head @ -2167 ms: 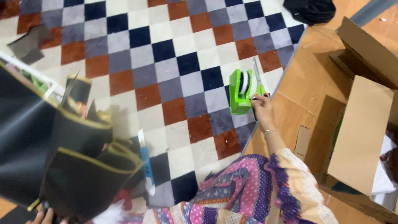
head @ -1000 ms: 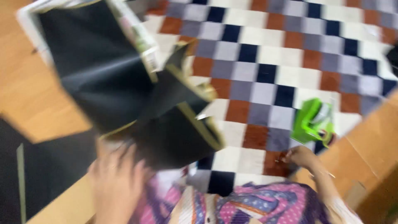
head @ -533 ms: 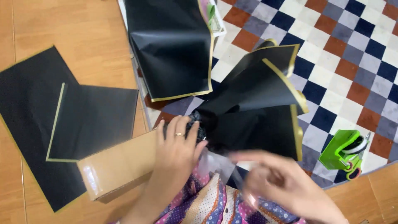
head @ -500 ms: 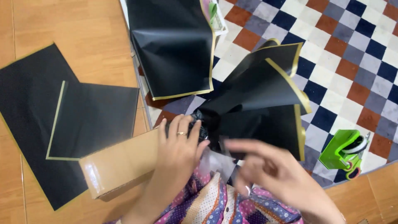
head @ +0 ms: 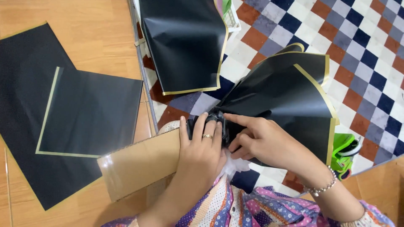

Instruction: Cutting and layering black wrapping paper around a bouquet base containing roses and chocolate bars.

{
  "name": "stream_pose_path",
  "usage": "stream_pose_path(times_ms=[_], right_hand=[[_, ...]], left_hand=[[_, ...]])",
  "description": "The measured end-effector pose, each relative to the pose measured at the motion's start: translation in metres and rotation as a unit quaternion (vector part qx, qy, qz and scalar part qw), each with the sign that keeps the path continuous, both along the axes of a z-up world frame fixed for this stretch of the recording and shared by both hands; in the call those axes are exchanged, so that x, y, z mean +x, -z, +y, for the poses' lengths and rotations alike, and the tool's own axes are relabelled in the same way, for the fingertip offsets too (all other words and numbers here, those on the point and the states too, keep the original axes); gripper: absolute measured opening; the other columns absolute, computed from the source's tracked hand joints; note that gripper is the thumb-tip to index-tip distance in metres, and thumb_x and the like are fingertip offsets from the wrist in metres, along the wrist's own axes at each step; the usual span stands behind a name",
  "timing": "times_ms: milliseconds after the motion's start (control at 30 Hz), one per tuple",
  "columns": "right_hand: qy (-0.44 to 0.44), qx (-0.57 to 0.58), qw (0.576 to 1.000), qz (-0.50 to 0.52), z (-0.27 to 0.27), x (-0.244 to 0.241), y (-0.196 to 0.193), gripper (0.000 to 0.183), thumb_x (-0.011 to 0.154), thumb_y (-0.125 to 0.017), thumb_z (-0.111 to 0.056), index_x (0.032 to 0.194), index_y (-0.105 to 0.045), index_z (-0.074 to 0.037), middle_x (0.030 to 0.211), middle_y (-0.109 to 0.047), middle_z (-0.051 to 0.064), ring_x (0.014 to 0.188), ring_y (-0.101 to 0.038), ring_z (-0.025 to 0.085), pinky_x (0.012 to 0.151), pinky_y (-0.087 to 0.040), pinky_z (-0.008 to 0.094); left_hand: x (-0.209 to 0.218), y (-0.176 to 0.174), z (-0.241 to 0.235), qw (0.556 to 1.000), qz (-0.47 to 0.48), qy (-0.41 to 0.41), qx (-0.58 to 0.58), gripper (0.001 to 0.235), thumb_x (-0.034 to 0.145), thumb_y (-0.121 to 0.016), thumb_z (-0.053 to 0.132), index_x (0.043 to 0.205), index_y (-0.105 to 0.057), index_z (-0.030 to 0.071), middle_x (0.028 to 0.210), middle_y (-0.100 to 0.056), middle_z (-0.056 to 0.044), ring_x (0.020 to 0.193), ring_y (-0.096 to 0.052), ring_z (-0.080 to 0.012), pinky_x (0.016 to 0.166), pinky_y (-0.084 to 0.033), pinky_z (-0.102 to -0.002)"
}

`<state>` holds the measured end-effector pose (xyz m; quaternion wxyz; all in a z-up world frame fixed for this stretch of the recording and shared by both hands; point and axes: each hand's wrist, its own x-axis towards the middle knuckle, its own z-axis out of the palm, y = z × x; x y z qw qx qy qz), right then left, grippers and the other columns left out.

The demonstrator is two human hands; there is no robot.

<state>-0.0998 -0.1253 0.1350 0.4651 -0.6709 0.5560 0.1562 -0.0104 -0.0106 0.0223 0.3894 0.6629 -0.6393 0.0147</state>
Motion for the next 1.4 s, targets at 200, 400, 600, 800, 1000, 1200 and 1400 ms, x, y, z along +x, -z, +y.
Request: stream_pose_path(times_ms=[200,400,600,800,1000,1200,1400], right_hand=[[0.022,0.022,0.999,0.030,-0.001,0.010,-0.005,0.067,0.082,-0.053,-0.005,0.148,-0.059,-0.014,0.091,-0.088,0.015,0.078,-0.085,0.021,0.067,-0.066,0.028],[0.057,0.056,0.996,0.027,-0.009,0.009,0.002,0.068,0.086,-0.041,0.003,0.151,-0.055,-0.012,0.098,-0.085,0.023,0.084,-0.085,0.028,0.072,-0.068,0.033],[0.049,0.054,0.997,-0.004,-0.012,0.007,0.003,0.064,0.087,-0.041,0.004,0.147,-0.060,-0.010,0.093,-0.085,0.023,0.077,-0.084,0.028,0.069,-0.068,0.032],[0.058,0.059,0.996,-0.026,-0.012,0.004,0.002,0.062,0.087,-0.043,0.004,0.145,-0.062,-0.005,0.091,-0.085,0.026,0.075,-0.085,0.030,0.068,-0.069,0.033],[0.080,0.071,0.990,-0.091,-0.016,-0.008,0.005,0.056,0.088,-0.045,0.006,0.139,-0.068,0.002,0.079,-0.082,0.026,0.064,-0.081,0.031,0.060,-0.067,0.034],[0.055,0.046,0.995,-0.073,-0.008,-0.002,0.004,0.061,0.084,-0.044,0.006,0.140,-0.066,-0.002,0.084,-0.084,0.025,0.067,-0.083,0.029,0.064,-0.069,0.032],[-0.017,0.000,1.000,-0.004,-0.005,0.004,0.005,0.066,0.082,-0.044,0.004,0.145,-0.060,-0.009,0.093,-0.088,0.020,0.073,-0.089,0.025,0.065,-0.071,0.029]], left_hand=[[-0.003,0.000,0.000,0.999,0.028,0.010,0.017,0.053,0.070,-0.076,0.015,0.115,-0.067,-0.013,0.113,-0.060,-0.028,0.130,-0.049,-0.0476,0.111,-0.021,-0.078],[-0.004,-0.002,-0.001,0.999,0.020,-0.018,0.032,0.053,0.069,-0.078,0.014,0.114,-0.071,-0.011,0.111,-0.062,-0.026,0.127,-0.052,-0.0459,0.111,-0.021,-0.079],[-0.003,-0.004,-0.002,0.999,0.021,-0.035,0.022,0.050,0.069,-0.079,0.015,0.113,-0.063,-0.002,0.110,-0.060,-0.022,0.131,-0.050,-0.0445,0.109,-0.023,-0.080],[-0.003,-0.001,-0.001,0.999,0.032,-0.015,0.025,0.060,0.067,-0.081,0.017,0.119,-0.061,-0.005,0.114,-0.061,-0.025,0.134,-0.047,-0.0461,0.109,-0.019,-0.080],[-0.002,-0.003,-0.001,0.999,0.031,-0.027,0.015,0.060,0.067,-0.079,0.011,0.120,-0.059,-0.007,0.112,-0.063,-0.026,0.133,-0.049,-0.0479,0.109,-0.020,-0.080],[-0.004,0.000,0.001,0.999,0.036,-0.016,0.022,0.061,0.069,-0.081,0.015,0.121,-0.058,-0.004,0.112,-0.062,-0.025,0.134,-0.047,-0.0484,0.108,-0.019,-0.082],[-0.002,-0.001,0.003,0.998,0.060,0.008,0.035,0.056,0.067,-0.087,0.016,0.119,-0.070,0.002,0.111,-0.064,-0.030,0.129,-0.049,-0.0544,0.105,-0.013,-0.087]])
